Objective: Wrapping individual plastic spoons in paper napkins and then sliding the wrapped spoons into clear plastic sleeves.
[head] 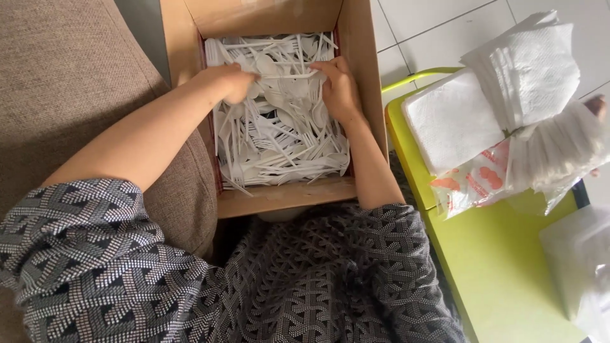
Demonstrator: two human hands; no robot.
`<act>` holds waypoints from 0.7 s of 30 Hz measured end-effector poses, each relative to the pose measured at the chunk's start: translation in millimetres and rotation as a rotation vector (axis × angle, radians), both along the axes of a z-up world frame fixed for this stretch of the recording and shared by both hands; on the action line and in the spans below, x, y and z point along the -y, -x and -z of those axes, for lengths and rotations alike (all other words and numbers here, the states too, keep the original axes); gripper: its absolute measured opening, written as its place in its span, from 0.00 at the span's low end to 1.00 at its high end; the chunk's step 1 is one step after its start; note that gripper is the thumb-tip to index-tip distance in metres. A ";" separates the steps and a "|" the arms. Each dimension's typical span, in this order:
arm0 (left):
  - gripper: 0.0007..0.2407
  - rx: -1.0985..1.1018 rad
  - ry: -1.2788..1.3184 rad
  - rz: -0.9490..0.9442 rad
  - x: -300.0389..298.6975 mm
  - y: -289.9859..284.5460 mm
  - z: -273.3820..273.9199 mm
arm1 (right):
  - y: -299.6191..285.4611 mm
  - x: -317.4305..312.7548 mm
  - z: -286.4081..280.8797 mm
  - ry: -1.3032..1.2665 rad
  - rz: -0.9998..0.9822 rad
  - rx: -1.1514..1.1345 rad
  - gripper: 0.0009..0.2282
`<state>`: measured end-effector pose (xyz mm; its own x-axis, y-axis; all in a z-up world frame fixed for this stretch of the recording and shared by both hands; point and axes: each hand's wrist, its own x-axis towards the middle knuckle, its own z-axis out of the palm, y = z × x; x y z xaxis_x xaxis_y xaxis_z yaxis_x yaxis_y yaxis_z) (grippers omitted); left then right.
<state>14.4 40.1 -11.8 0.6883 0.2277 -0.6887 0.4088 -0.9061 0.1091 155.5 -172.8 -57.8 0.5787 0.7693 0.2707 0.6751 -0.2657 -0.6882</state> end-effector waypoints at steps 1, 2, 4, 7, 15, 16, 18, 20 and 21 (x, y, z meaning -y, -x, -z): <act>0.36 0.003 0.000 0.002 -4.5 -1.0 26.1 | -3.2 -1.0 7.6 0.000 0.002 0.003 0.23; 0.30 -0.031 -0.013 0.081 -10.3 -6.5 51.0 | -8.2 -1.9 14.9 -0.092 -0.007 -0.109 0.23; 0.25 -0.063 -0.027 0.175 -11.0 -14.1 76.2 | -13.6 -0.9 16.2 -0.186 -0.002 -0.217 0.22; 0.20 -0.012 -0.108 0.157 1.0 -11.7 66.3 | -8.6 -0.2 0.2 -0.227 0.070 -0.253 0.09; 0.07 0.825 0.197 0.061 8.0 -17.2 40.4 | -4.9 -0.4 -35.8 -0.311 0.156 -0.980 0.19; 0.07 0.821 0.199 0.064 16.5 -19.3 30.1 | -7.0 0.6 -24.7 -0.312 0.160 -0.982 0.19; 0.20 0.807 0.532 -0.101 29.9 -26.5 5.6 | -14.3 -0.9 -6.0 -0.081 0.077 -0.897 0.33; 0.19 0.791 0.641 -0.250 44.5 -33.0 11.7 | -6.4 -2.1 -1.3 -0.053 0.031 -0.923 0.33; 0.18 0.767 0.751 -0.406 51.6 -37.4 14.4 | -3.7 -3.0 0.8 -0.018 -0.017 -0.951 0.34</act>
